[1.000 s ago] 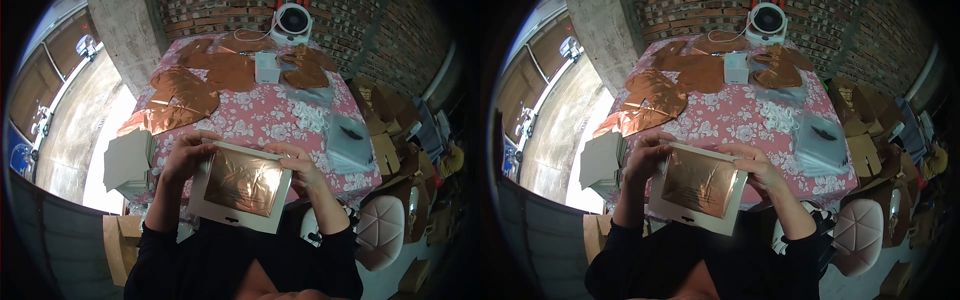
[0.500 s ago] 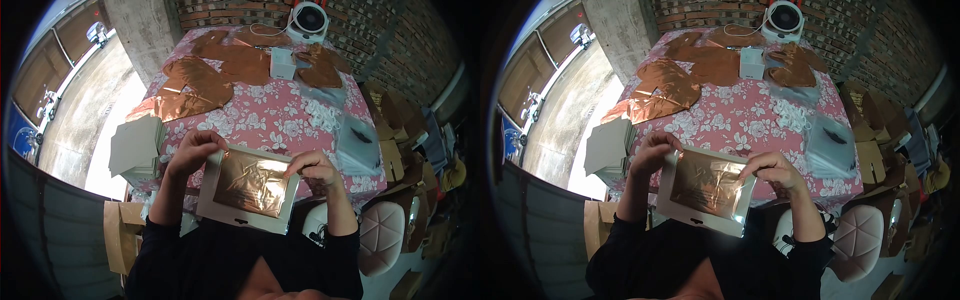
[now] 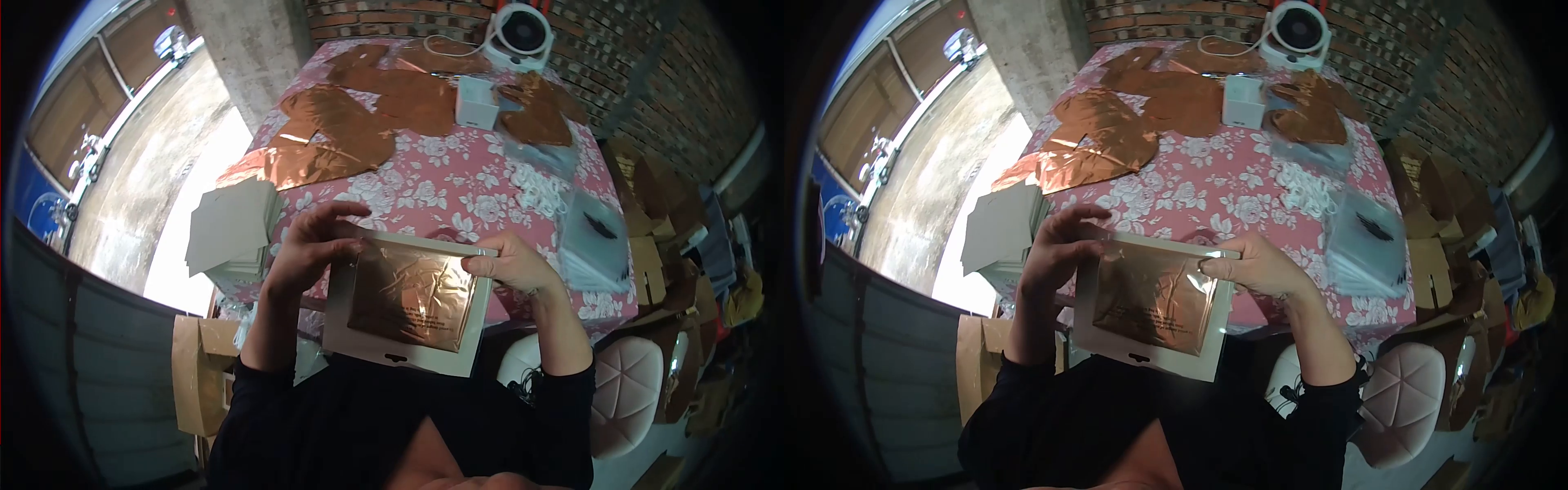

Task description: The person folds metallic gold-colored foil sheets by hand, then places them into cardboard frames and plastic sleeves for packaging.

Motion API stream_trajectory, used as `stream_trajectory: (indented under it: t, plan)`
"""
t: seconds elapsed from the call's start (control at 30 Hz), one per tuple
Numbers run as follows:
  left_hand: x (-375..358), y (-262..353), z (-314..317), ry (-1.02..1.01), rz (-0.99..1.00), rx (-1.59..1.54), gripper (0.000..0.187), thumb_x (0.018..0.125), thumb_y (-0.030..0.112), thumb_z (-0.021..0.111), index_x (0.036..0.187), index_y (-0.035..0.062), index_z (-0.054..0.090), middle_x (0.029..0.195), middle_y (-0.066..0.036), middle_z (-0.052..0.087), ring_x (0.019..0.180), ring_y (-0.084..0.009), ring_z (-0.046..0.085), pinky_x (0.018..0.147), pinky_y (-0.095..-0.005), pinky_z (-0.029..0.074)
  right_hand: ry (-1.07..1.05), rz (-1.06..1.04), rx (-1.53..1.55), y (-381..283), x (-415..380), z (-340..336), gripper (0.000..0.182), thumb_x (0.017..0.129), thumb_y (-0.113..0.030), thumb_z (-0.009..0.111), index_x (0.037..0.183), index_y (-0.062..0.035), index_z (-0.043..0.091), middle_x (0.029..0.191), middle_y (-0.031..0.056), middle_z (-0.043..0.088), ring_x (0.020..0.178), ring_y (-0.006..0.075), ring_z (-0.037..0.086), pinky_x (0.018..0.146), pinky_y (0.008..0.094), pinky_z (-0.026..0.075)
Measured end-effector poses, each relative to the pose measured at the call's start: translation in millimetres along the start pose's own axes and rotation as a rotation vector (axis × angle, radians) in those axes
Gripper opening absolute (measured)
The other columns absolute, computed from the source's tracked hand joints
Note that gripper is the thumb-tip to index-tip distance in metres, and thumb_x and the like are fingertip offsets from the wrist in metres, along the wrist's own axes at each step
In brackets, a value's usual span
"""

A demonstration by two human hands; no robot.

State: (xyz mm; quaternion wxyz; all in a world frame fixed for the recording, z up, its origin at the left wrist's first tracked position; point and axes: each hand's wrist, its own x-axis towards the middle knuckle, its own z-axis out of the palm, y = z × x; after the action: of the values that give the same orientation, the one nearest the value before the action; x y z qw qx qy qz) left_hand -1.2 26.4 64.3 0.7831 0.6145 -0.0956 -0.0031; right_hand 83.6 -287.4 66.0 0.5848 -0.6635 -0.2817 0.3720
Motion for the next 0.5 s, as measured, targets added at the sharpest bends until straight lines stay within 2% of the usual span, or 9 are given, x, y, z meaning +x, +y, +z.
stream_trajectory:
  t: [0.03, 0.13, 0.2, 0.3, 0.33, 0.37, 0.43, 0.47, 0.5]
  plan:
    - [-3.3, 3.9, -2.5, 0.02, 0.012, -0.043, 0.049, 0.078, 0.004, 0.074, 0.122, -0.0038, 0.054, 0.088, -0.008, 0.069, 0.079, -0.0132, 0.066, 0.07, -0.0236, 0.051, -0.027, -0.001, -0.001, -1.2, 5.1, 2.4, 0.027, 0.092, -0.027, 0.063, 0.092, -0.0011, 0.066, 0.06, -0.0039, 0.049, 0.05, 0.0033, 0.041, 0.044, 0.0212, 0.032]
    - [-23.7, 16.2, -18.1, 0.012, -0.066, -0.174, 0.048, 0.079, 0.004, 0.074, 0.123, -0.0037, 0.054, 0.087, -0.008, 0.07, 0.079, -0.014, 0.067, 0.07, -0.0241, 0.052, -0.085, -0.04, 0.021, -3.8, 19.1, 7.0, 0.031, 0.089, -0.028, 0.067, 0.096, 0.0016, 0.071, 0.06, -0.0057, 0.046, 0.052, 0.0039, 0.036, 0.046, 0.0219, 0.029]
    - [-34.3, 20.6, -17.9, 0.084, -0.05, -0.174, 0.048, 0.079, 0.007, 0.075, 0.121, -0.004, 0.055, 0.084, -0.006, 0.069, 0.074, -0.0125, 0.066, 0.068, -0.0226, 0.051, -0.185, -0.124, -0.025, -3.6, 30.4, 8.6, 0.033, 0.09, -0.027, 0.066, 0.108, 0.0012, 0.069, 0.059, -0.0058, 0.044, 0.053, 0.0042, 0.037, 0.047, 0.0218, 0.03]
    - [-54.0, 29.9, -26.9, 0.214, -0.047, -0.055, 0.04, 0.082, 0.005, 0.07, 0.119, -0.005, 0.057, 0.082, -0.006, 0.067, 0.069, -0.011, 0.064, 0.065, -0.0212, 0.05, -0.266, -0.049, -0.023, -0.4, 48.5, 10.2, 0.037, 0.093, -0.027, 0.061, 0.115, 0.0025, 0.064, 0.062, -0.0011, 0.055, 0.05, 0.003, 0.036, 0.045, 0.0197, 0.029]
    - [-62.1, 33.4, -39.4, 0.31, -0.011, 0.163, 0.036, 0.083, 0.002, 0.066, 0.117, -0.0056, 0.057, 0.084, -0.007, 0.067, 0.069, -0.0109, 0.064, 0.065, -0.021, 0.05, -0.301, -0.046, -0.02, -2.8, 54.0, 12.3, 0.037, 0.093, -0.027, 0.061, 0.115, 0.0025, 0.064, 0.062, -0.0011, 0.055, 0.05, 0.003, 0.036, 0.045, 0.0197, 0.029]
    - [-73.2, 37.3, -52.0, 0.405, 0.019, 0.384, 0.033, 0.085, 0.0, 0.062, 0.116, -0.0062, 0.058, 0.085, -0.008, 0.067, 0.068, -0.0109, 0.063, 0.065, -0.0209, 0.051, -0.234, -0.029, 0.035, -8.1, 58.1, 14.5, 0.038, 0.094, -0.026, 0.057, 0.117, 0.0035, 0.061, 0.066, 0.0035, 0.061, 0.048, 0.0023, 0.036, 0.043, 0.0187, 0.029]
    - [-108.3, 48.3, -77.3, 0.5, 0.202, 0.073, 0.034, 0.085, 0.0, 0.059, 0.119, -0.0068, 0.056, 0.094, -0.012, 0.068, 0.077, -0.0123, 0.066, 0.067, -0.0219, 0.052, -0.089, -0.083, 0.076, 4.4, 72.8, 4.9, 0.039, 0.096, -0.024, 0.048, 0.119, 0.0055, 0.057, 0.079, 0.0147, 0.07, 0.043, 0.0009, 0.033, 0.039, 0.0164, 0.026]
    - [-133.4, 48.7, -104.1, 0.611, 0.272, 0.015, 0.035, 0.085, -0.001, 0.059, 0.119, -0.009, 0.055, 0.092, -0.013, 0.068, 0.074, -0.013, 0.065, 0.065, -0.0234, 0.054, -0.014, -0.087, 0.154, 18.3, 80.1, -4.8, 0.038, 0.096, -0.025, 0.049, 0.117, 0.0053, 0.057, 0.077, 0.0131, 0.07, 0.043, 0.0013, 0.033, 0.038, 0.0169, 0.026]
    - [-150.3, 60.9, -101.3, 0.894, 0.294, 0.034, 0.037, 0.085, -0.001, 0.059, 0.121, -0.0093, 0.053, 0.094, -0.013, 0.067, 0.074, -0.0142, 0.065, 0.066, -0.0243, 0.055, 0.063, -0.09, 0.231, 30.0, 85.4, -13.9, 0.037, 0.097, -0.025, 0.049, 0.115, 0.0051, 0.058, 0.076, 0.0115, 0.069, 0.042, 0.0016, 0.033, 0.037, 0.0174, 0.025]
